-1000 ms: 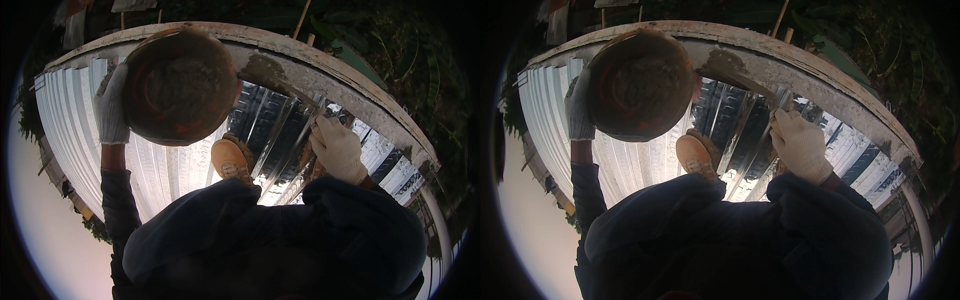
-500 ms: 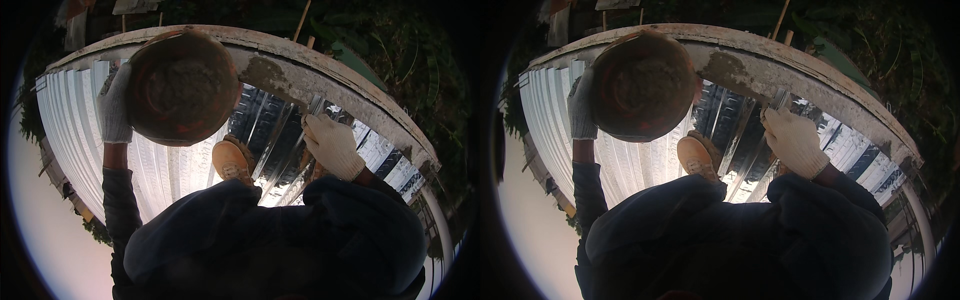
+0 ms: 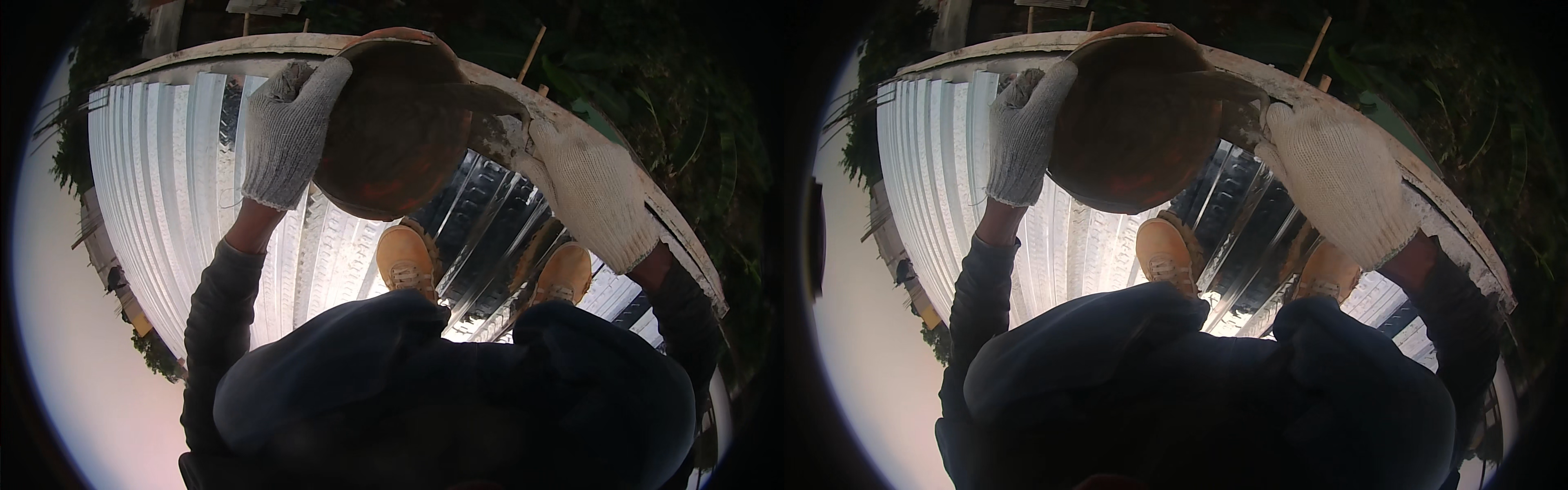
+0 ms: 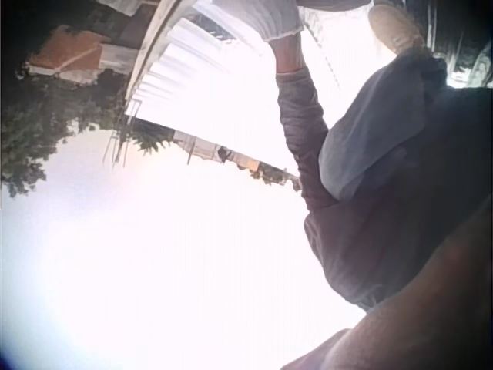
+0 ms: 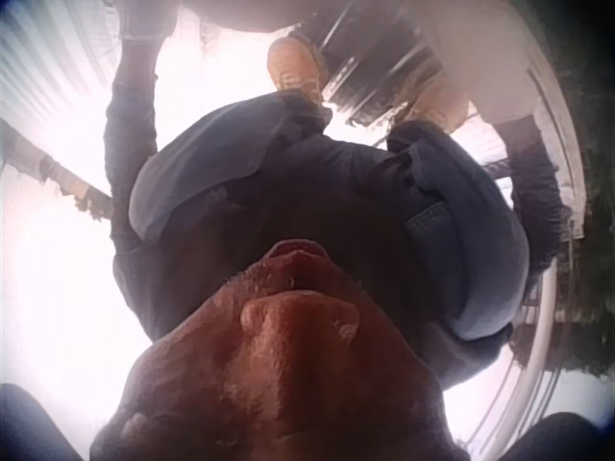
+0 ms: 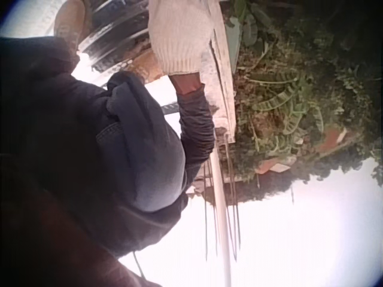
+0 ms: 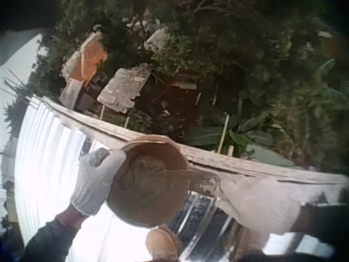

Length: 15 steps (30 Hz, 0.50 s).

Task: The person scoops cement from a bucket using a trowel and applies it to a metal roof edge, smoothing it along the seam. The person repeatedly transfers material and spreads it along the roof perimeter.

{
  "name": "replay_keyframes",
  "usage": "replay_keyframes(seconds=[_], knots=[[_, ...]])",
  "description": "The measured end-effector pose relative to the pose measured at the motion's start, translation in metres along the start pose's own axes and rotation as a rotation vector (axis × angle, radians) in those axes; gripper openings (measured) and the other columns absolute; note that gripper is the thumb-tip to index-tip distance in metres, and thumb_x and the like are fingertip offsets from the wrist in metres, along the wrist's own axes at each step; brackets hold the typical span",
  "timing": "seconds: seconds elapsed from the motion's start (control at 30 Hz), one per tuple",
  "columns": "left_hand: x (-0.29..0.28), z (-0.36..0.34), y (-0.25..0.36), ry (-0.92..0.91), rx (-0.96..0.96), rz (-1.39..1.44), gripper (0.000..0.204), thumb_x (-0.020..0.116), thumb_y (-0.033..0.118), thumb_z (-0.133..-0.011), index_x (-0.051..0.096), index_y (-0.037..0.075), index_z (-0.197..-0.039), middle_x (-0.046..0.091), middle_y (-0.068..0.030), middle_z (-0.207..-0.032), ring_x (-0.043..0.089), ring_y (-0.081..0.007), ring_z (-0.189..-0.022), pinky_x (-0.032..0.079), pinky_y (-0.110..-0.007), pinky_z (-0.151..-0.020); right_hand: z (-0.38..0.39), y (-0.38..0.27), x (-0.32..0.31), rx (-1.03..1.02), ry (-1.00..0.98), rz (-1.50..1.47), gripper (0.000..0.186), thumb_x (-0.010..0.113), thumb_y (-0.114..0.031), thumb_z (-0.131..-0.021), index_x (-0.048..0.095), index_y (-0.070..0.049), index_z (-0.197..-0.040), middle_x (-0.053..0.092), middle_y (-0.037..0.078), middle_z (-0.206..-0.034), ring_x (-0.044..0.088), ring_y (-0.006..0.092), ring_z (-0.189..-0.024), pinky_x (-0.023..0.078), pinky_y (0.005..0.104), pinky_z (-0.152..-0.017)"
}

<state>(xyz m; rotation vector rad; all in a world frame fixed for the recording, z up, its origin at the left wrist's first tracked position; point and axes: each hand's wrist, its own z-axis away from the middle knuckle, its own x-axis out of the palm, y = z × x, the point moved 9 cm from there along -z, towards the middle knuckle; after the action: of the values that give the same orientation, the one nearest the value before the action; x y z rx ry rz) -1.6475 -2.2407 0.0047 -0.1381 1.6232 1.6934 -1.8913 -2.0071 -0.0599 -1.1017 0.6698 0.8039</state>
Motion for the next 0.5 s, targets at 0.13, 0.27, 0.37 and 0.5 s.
replay_keyframes(seconds=[0.13, 0.27, 0.37, 0.5], knots=[[0.009, -0.009, 0.002, -0.005, 0.109, -0.121, 0.045, 0.081, 0.045, -0.104, 0.082, 0.000, -0.102, 0.071, -0.0020, -0.079, 0.059, -0.0058, -0.074, 0.052, -0.029, -0.069, -0.038, -0.043, -0.008, -0.209, 0.063, 0.412, 0.029, 0.071, -0.027, -0.109, 0.069, -0.003, -0.124, 0.077, 0.014, -0.102, 0.079, 0.0327, -0.090, 0.065, 0.0474, -0.081], [0.009, -0.014, 0.005, 0.027, 0.153, -0.097, 0.045, 0.082, 0.045, -0.104, 0.082, -0.001, -0.100, 0.071, -0.0028, -0.076, 0.060, -0.0075, -0.071, 0.053, -0.030, -0.070, -0.046, -0.046, 0.029, -0.546, 0.044, 0.389, 0.032, 0.069, -0.031, -0.110, 0.069, -0.001, -0.120, 0.077, 0.015, -0.096, 0.080, 0.0343, -0.090, 0.065, 0.0481, -0.082], [0.004, -0.005, 0.008, 0.072, 0.178, -0.146, 0.044, 0.082, 0.043, -0.103, 0.082, -0.001, -0.100, 0.072, -0.0040, -0.075, 0.062, -0.0078, -0.071, 0.054, -0.030, -0.071, -0.070, -0.080, 0.029, -0.312, -0.342, 0.173, 0.032, 0.064, -0.032, -0.111, 0.074, -0.002, -0.116, 0.077, 0.017, -0.094, 0.079, 0.0362, -0.091, 0.064, 0.0493, -0.083], [0.010, -0.015, 0.007, 0.041, 0.190, -0.157, 0.040, 0.083, 0.039, -0.103, 0.084, -0.001, -0.103, 0.074, -0.0043, -0.079, 0.063, -0.0077, -0.074, 0.054, -0.030, -0.072, -0.066, -0.078, 0.056, -0.276, -0.406, -0.210, 0.039, 0.059, -0.035, -0.114, 0.078, -0.001, -0.115, 0.075, 0.022, -0.091, 0.077, 0.0393, -0.088, 0.062, 0.0488, -0.082]])
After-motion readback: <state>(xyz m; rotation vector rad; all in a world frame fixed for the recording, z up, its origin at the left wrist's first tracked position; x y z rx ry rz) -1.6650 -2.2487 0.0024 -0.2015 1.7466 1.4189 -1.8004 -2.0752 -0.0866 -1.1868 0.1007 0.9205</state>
